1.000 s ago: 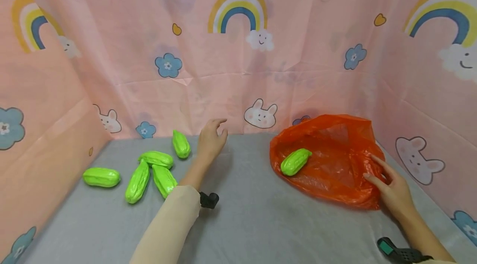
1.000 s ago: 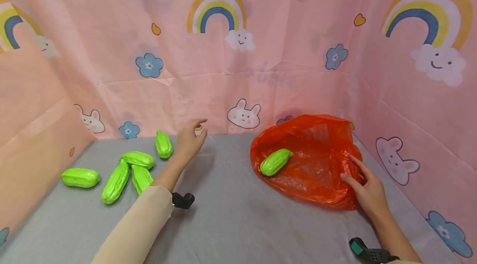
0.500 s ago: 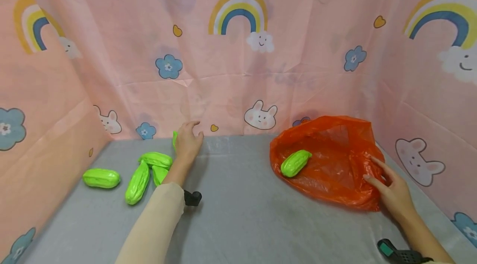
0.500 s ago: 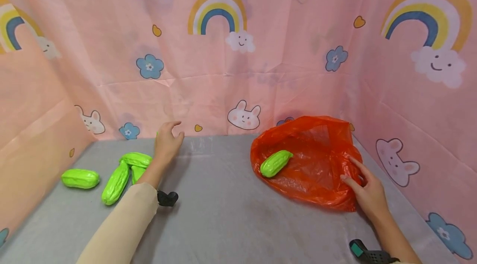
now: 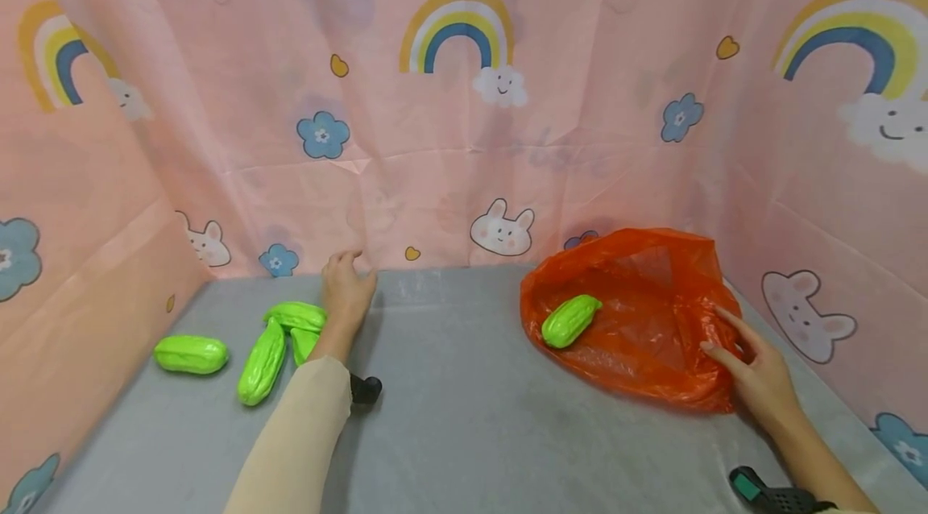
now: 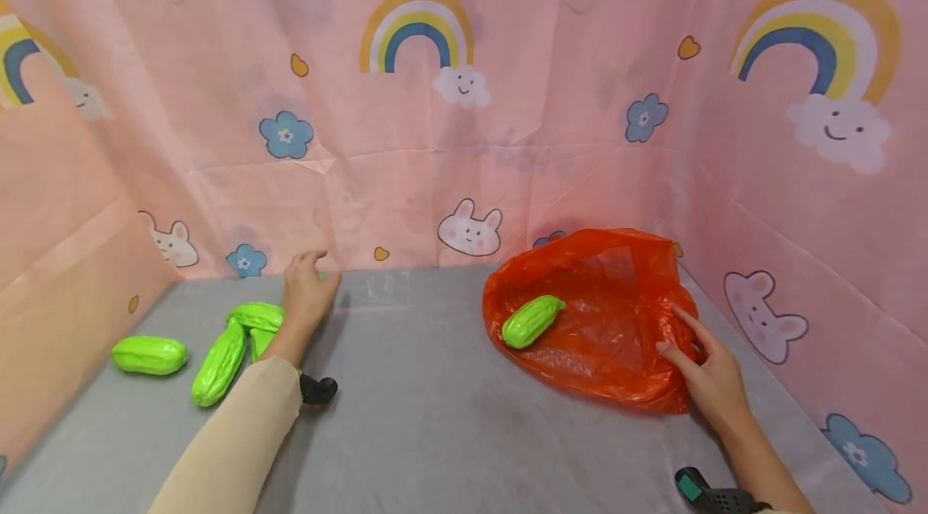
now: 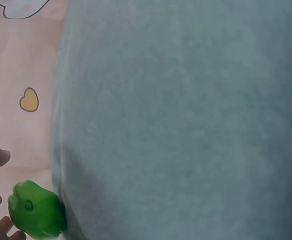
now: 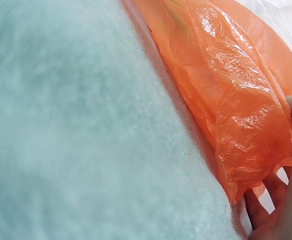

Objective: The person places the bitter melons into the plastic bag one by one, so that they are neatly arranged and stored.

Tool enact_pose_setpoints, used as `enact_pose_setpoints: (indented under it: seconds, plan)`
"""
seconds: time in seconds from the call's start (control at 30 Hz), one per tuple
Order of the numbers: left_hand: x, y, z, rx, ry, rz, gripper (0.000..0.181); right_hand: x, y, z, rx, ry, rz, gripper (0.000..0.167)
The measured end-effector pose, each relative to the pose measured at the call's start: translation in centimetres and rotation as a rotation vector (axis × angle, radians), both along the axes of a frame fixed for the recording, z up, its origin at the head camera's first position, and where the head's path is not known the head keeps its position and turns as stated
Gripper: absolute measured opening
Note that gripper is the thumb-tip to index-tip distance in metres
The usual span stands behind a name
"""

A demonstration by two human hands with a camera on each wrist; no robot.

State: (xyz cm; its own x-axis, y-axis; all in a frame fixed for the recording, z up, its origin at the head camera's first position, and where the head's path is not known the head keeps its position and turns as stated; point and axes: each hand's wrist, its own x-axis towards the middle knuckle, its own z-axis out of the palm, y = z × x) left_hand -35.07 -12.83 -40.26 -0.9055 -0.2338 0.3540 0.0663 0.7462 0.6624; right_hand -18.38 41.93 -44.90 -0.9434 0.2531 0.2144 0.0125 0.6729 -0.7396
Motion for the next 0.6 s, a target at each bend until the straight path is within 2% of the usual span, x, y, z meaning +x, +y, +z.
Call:
enact_pose_setpoints:
  seconds: [0.17, 0.5, 0.6]
  plan:
    - [0.22, -0.3, -0.35, -0.003, -0.048, 0.0, 0.049, -0.06, 0.07, -0.2, -0.001, 0.006, 0.003, 0.07]
    - [0.16, -0.76, -0.85, -0.064, -0.113, -0.011, 0.051, -0.06, 0.17, -0.23, -0.003, 0.023, 0.007, 0.07]
    - [0.13, -0.83, -0.96, -0.048, -0.123, -0.021, 0.054, -0.09, 0.22, -0.25, 0.006, 0.014, 0.005, 0.07]
